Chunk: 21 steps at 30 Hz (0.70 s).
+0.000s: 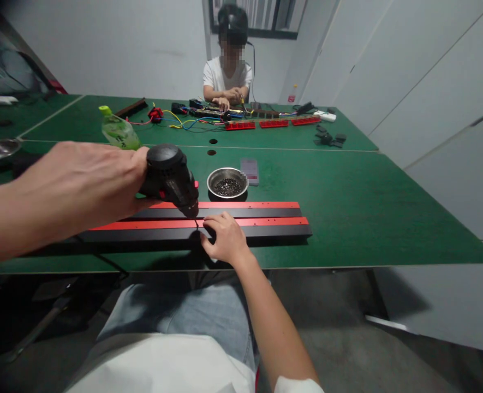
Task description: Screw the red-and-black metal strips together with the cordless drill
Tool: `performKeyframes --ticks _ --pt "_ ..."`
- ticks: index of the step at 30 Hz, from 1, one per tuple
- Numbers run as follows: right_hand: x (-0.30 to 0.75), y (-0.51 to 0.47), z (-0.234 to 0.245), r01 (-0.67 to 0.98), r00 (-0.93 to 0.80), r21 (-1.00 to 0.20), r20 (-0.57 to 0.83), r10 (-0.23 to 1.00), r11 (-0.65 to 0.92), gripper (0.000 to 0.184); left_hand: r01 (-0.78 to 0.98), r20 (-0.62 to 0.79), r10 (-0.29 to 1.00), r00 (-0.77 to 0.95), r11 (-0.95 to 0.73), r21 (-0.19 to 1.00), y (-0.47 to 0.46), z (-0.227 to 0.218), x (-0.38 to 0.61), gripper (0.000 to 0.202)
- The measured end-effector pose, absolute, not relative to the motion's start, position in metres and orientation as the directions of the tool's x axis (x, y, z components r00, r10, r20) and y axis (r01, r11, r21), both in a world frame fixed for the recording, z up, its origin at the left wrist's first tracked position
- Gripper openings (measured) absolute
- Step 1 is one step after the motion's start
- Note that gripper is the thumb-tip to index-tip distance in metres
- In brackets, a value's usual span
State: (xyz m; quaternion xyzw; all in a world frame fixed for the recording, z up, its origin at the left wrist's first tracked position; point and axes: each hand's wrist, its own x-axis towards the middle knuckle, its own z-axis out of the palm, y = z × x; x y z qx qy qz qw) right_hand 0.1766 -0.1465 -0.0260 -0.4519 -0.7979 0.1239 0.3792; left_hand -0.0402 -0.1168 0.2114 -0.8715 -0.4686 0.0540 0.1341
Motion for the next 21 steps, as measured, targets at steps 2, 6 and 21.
performKeyframes --ticks 2,6,21 --pt "0.177 -0.147 -0.027 0.624 -0.3 -0.54 0.502 0.811 0.565 0.024 0.757 -0.135 0.837 0.53 -0.539 -0.37 -0.113 0.222 -0.039 0.034" --pt "0.177 -0.148 -0.027 0.617 -0.289 -0.546 0.513 0.808 0.567 0.025 0.723 -0.195 0.813 0.549 -0.579 -0.376 -0.104 0.233 -0.038 0.038" --pt "0.176 -0.148 -0.026 0.611 -0.26 -0.56 0.526 0.81 0.56 0.022 0.759 -0.005 0.854 0.521 -0.466 -0.456 -0.092 0.207 -0.044 0.044"
